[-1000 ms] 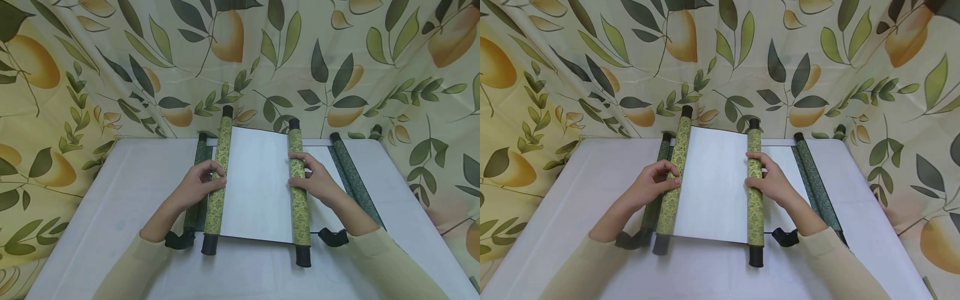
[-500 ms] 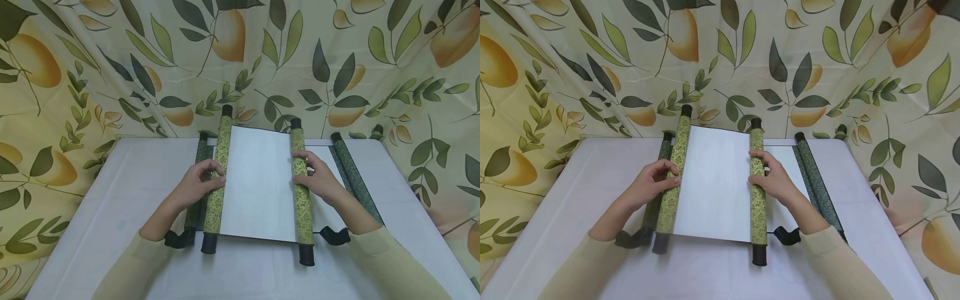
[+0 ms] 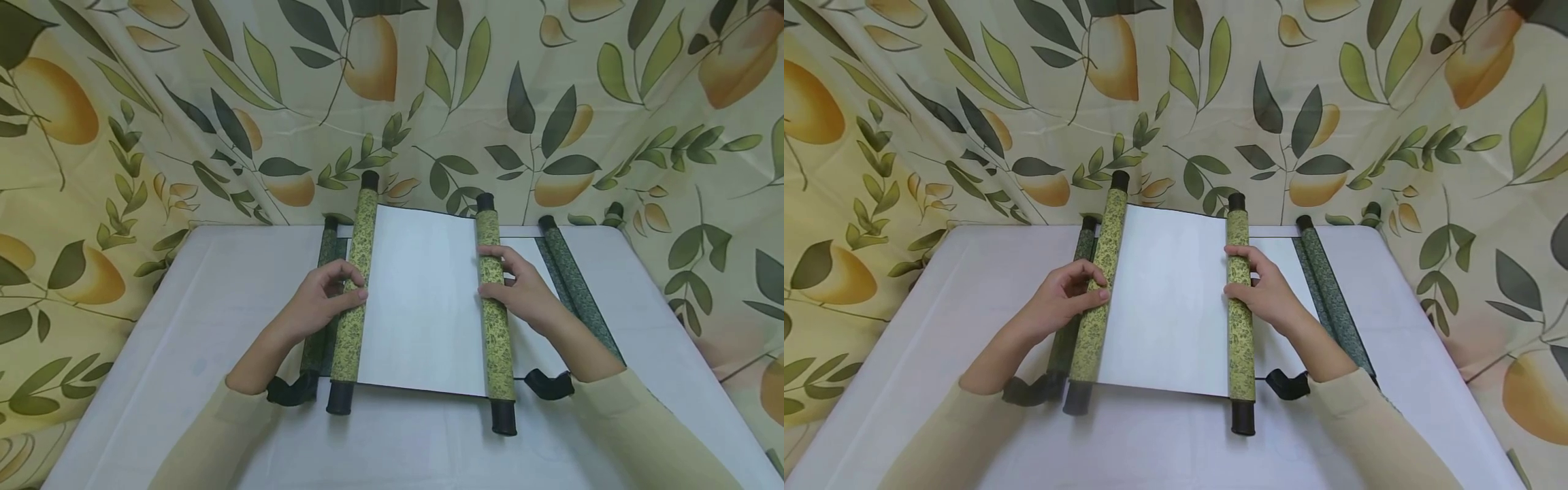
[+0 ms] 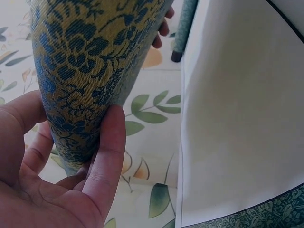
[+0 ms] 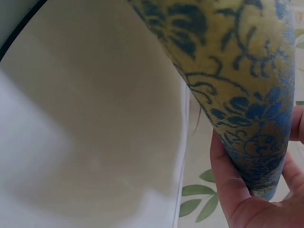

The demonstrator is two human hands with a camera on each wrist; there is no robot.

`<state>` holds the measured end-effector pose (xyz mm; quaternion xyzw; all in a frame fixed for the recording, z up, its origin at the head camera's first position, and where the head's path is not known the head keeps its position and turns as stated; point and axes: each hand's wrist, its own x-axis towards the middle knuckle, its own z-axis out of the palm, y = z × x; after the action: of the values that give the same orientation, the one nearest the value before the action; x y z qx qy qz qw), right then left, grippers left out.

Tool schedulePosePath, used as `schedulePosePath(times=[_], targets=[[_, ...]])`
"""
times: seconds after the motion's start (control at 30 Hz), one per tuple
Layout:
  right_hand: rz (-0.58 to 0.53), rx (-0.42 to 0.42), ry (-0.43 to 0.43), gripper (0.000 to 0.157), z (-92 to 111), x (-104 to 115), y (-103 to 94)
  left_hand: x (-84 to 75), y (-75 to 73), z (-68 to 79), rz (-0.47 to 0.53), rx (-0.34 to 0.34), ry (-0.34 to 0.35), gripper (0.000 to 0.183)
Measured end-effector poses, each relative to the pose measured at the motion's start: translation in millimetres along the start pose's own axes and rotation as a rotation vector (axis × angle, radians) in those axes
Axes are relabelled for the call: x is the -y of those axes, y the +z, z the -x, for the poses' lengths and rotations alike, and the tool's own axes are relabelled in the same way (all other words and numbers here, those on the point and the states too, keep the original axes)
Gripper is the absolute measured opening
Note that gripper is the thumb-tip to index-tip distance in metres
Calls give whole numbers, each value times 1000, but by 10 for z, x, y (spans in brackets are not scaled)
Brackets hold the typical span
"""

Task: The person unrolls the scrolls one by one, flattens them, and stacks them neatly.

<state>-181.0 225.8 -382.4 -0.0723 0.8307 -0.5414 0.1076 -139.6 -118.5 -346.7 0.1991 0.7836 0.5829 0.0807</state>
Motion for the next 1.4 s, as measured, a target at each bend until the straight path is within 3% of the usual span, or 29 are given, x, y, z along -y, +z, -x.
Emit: schedulePosePath(times=[0.57, 0.8, 1.4], targets=[[-9, -25, 5, 64, 9, -41, -20, 17, -18, 20, -1, 12, 18, 16], [-3, 20, 1, 69, -11, -41, -13, 26, -36, 38, 1, 8, 4, 16], [0, 7, 6, 68, -19, -81, -53, 30, -42, 45, 10, 9, 12, 16]])
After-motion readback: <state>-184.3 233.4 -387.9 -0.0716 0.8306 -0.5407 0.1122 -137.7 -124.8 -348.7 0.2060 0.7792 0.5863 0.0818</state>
